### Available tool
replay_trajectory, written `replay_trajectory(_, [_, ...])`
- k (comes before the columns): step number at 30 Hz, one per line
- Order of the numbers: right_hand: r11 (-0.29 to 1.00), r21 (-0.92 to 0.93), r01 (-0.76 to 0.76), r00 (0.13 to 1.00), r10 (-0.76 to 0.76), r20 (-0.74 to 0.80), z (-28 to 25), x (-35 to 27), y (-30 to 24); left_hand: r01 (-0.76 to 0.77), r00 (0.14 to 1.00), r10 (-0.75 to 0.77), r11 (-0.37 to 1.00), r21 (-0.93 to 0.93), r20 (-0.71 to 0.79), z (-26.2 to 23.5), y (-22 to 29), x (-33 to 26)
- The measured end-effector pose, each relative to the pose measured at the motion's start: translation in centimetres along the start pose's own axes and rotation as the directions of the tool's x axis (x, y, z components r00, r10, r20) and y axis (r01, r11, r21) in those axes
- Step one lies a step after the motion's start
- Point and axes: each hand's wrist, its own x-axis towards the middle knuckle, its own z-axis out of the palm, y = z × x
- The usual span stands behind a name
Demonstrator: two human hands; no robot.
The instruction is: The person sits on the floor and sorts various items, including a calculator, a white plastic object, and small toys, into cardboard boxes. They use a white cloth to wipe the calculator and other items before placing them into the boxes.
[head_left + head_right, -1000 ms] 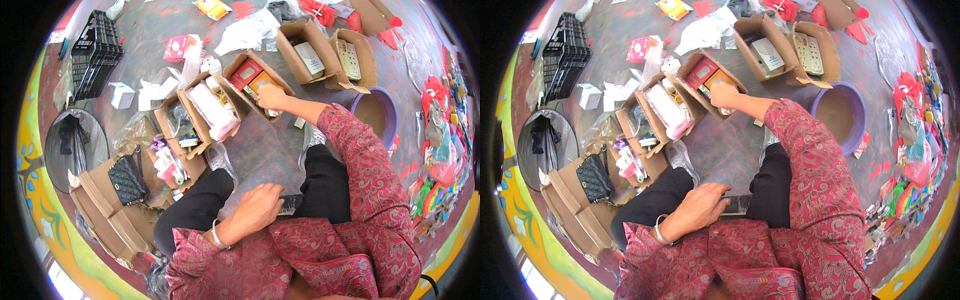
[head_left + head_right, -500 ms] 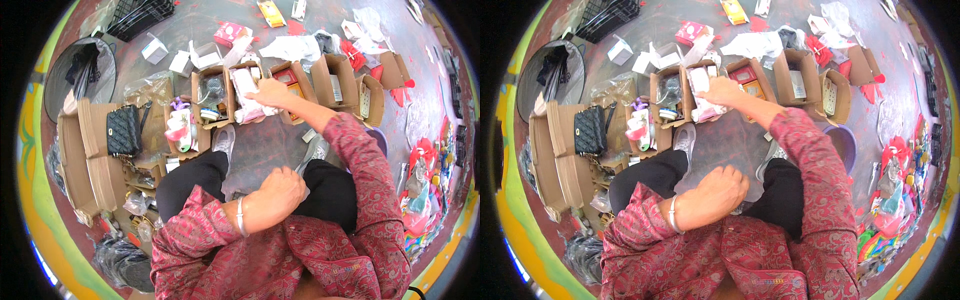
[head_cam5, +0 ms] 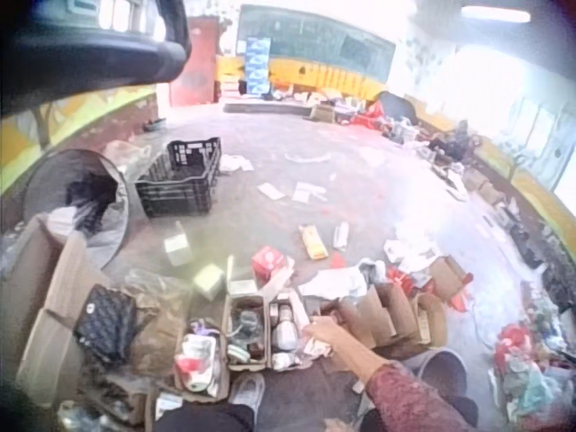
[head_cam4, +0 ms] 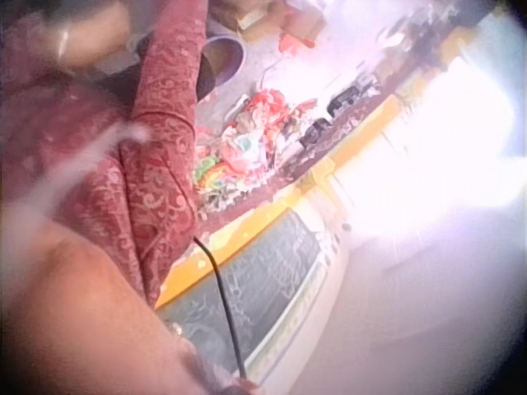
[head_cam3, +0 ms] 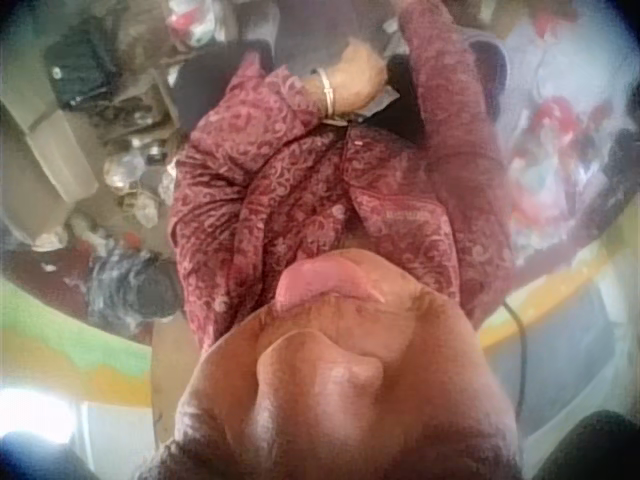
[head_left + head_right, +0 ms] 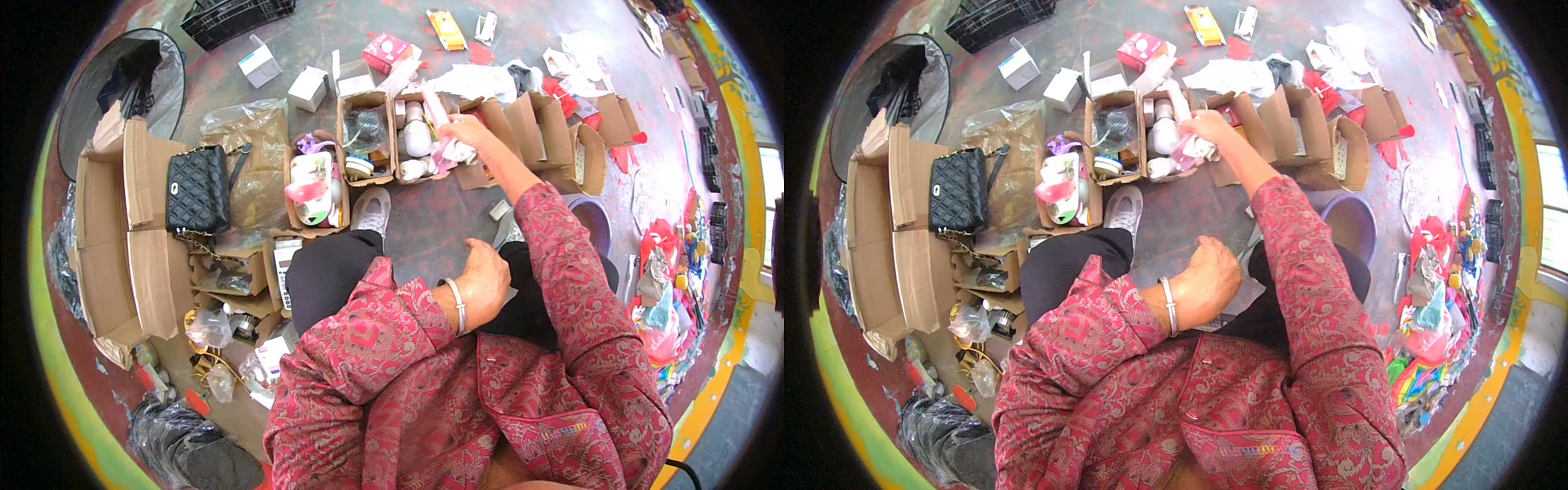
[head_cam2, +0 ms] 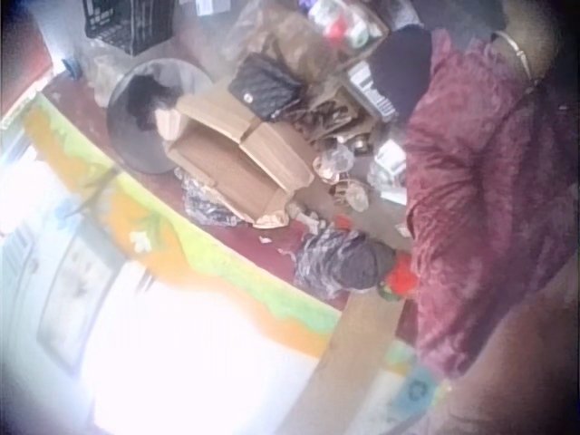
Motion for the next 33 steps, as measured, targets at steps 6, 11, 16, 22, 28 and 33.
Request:
replay_trajectory(6, [0.985, 0.161, 0.060, 0.997, -0.053, -0.050, -5.2, -4.2, -4.1, 0.014, 1.000, -0.014, 1.000, 0.027, 0.010, -0.1, 0.5, 0.7])
replay_trajectory(11, [0.811, 0.577, -0.094, 0.934, -0.129, 0.334, -5.5, -8.5, -5.8, -0.040, 0.998, 0.039, 0.999, 0.027, 0.039, -0.2, 0.5, 0.9])
replay_trajectory(16, [0.675, 0.707, -0.211, 0.881, -0.182, 0.437, -3.3, -8.5, -4.4, -0.033, 0.995, 0.032, 0.999, 0.014, 0.093, 0.6, 1.2, 1.7])
replay_trajectory(22, [0.852, 0.516, -0.093, 0.981, -0.011, 0.194, -1.2, -6.2, -3.2, -0.031, 0.990, 0.026, 0.999, 0.032, 0.139, 0.0, 0.8, 0.5])
replay_trajectory(28, [0.938, -0.339, 0.068, 0.972, -0.139, -0.191, 1.0, -5.6, -2.5, 0.025, 0.997, -0.028, 0.999, 0.048, 0.068, 1.1, 0.9, 0.5])
replay_trajectory(33, [0.735, -0.674, -0.077, 0.939, -0.174, -0.297, 5.5, -5.2, -1.7, 0.004, 0.996, -0.006, 1.000, 0.026, 0.088, 0.0, 0.4, -0.4])
